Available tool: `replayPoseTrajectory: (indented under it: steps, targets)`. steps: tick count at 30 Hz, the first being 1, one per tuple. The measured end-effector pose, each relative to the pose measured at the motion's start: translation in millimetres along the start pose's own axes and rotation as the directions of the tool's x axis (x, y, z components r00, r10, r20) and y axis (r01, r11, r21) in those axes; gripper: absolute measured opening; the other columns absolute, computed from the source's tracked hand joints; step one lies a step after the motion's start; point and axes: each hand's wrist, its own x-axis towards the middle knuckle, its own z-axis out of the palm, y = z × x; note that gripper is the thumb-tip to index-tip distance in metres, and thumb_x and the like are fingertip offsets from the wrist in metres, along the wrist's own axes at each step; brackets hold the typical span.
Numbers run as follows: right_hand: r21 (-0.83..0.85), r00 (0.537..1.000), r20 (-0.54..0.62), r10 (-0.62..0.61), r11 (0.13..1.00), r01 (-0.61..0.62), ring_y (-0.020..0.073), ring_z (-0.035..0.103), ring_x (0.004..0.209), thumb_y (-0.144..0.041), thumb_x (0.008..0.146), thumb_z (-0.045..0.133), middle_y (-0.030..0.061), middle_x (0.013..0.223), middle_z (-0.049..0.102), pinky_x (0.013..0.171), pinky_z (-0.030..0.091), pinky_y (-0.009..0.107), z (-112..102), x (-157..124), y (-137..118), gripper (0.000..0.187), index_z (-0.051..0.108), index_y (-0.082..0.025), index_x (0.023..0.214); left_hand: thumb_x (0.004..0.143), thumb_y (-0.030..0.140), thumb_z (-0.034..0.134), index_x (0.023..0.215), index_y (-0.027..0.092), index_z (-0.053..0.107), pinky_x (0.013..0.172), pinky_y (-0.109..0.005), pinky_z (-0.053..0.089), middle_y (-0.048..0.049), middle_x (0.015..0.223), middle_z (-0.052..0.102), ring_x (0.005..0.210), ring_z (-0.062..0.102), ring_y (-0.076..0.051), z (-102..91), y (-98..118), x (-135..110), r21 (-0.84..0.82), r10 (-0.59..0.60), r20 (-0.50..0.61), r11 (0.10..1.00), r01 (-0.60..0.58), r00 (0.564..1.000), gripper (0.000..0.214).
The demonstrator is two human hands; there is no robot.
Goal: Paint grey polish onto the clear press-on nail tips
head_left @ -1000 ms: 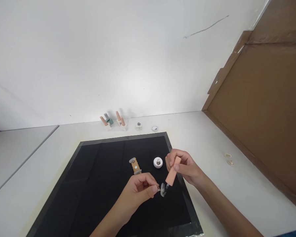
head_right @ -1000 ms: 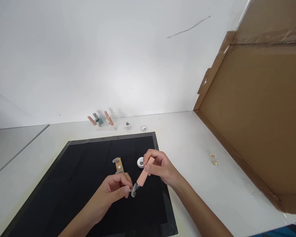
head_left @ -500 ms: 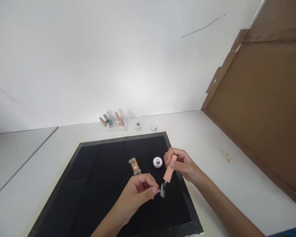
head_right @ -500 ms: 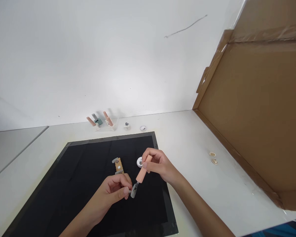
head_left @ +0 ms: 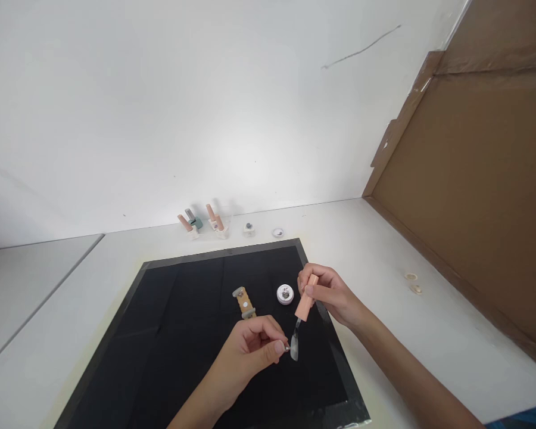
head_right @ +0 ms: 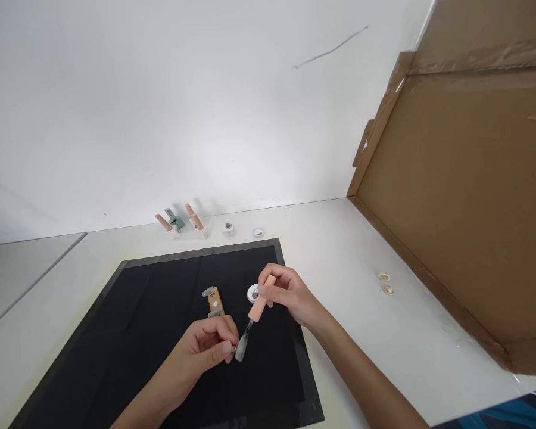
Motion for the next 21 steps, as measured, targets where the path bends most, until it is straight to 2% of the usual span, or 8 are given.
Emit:
replayPoseTrajectory:
  steps: [7, 15, 21]
  targets:
    - [0.071, 0.999, -0.037, -0.013, 0.997, 0.016, 0.0101, 0.042, 0.051, -0.032, 0.075, 0.067, -0.0031, 0.059, 0.046, 0.05, 0.032, 0.024, -0.1, -0.5, -2.6, 0.02, 0.056, -0.017, 0.068, 0.071, 0.031, 0.072, 0.062, 0.014, 0.063, 0.055, -0.023, 0.034, 0.001, 0.064, 0.053, 0.057, 0.045, -0.009, -1.0, -0.8, 1.3, 0.027, -0.003, -0.01, 1.0, 0.003, 1.0, 0.021]
    - [0.084, 0.99, 0.142, -0.002, 0.996, -0.01, 0.01, 0.039, 0.054, -0.03, 0.075, 0.069, -0.0022, 0.062, 0.046, 0.05, 0.028, 0.024, 3.2, -3.6, 2.1, 0.02, 0.056, -0.016, 0.068, 0.072, 0.034, 0.071, 0.064, 0.014, 0.064, 0.058, -0.025, 0.033, -0.0005, 0.067, 0.055, 0.062, 0.046, -0.011, -1.1, -1.5, 3.4, 0.124, 0.027, -0.037, 0.992, -0.022, 0.999, 0.022]
    - [0.034, 0.988, 0.151, 0.025, 0.999, -0.03, 0.0103, 0.039, 0.055, -0.031, 0.075, 0.068, -0.0025, 0.062, 0.046, 0.051, 0.03, 0.023, 4.4, -2.8, 0.5, 0.02, 0.056, -0.017, 0.069, 0.073, 0.032, 0.07, 0.065, 0.014, 0.064, 0.061, -0.026, 0.036, -0.001, 0.069, 0.055, 0.065, 0.049, -0.012, -1.5, -2.5, 1.7, 0.123, 0.027, -0.017, 0.992, -0.025, 0.999, 0.02]
